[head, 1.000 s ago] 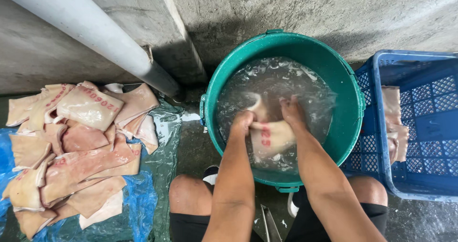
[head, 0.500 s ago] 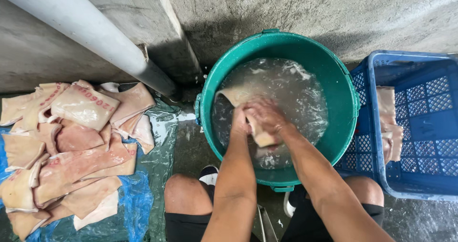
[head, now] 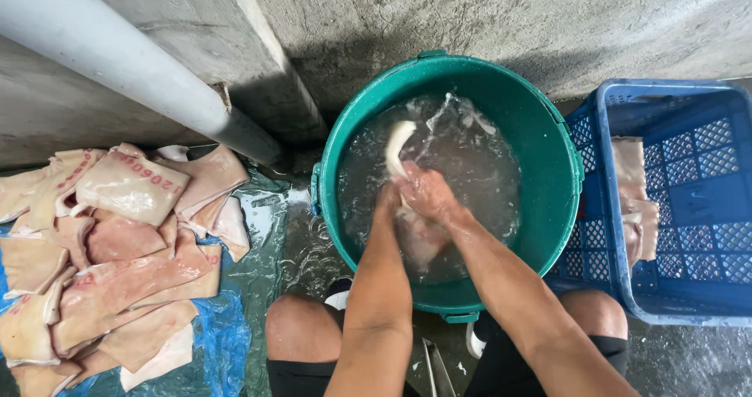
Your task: The person washes flat, rectangular pieces of material by hand in a green bucket of water. They scrub and rinse each piece individually, then place the cleaned items into a blue plastic basket.
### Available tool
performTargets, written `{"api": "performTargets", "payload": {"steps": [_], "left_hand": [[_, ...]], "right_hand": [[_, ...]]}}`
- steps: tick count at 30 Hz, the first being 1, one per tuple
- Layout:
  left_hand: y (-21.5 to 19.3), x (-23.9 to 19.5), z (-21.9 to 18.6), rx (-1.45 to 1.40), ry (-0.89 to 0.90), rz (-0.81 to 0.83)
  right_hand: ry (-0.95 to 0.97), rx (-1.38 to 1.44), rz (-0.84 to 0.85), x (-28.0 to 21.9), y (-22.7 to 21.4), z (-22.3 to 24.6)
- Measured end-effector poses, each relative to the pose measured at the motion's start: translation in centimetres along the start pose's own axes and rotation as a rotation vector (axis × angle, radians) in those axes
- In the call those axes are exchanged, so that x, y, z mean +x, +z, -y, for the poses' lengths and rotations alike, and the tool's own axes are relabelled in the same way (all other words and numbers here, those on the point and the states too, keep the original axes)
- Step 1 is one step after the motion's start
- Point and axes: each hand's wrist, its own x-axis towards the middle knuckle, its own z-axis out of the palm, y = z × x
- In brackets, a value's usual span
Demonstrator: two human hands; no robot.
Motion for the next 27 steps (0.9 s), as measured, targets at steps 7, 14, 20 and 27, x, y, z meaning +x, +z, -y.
{"api": "performTargets", "payload": {"steps": [7, 14, 20, 27], "left_hand": [[1.9, -4.0, -1.6, 0.215, 0.029, -0.160], [2.8, -7.9, -4.1, -0.381, -0.194, 0.243], [1.6, -5.7, -6.5, -0.627, 0.273, 0.000], [0.7, -2.0, -2.5, -0.691, 0.126, -0.556]], "right_hand": [[0.895, 0.524, -0.078, -0.5, -2.2, -3.8], [0.538, 0.641, -0.173, 1.5, 0.3, -2.3], [0.060, 0.257, -0.252, 2.3, -1.0, -1.3], [0.357, 0.055, 0.376, -1.0, -1.5, -3.8]]}}
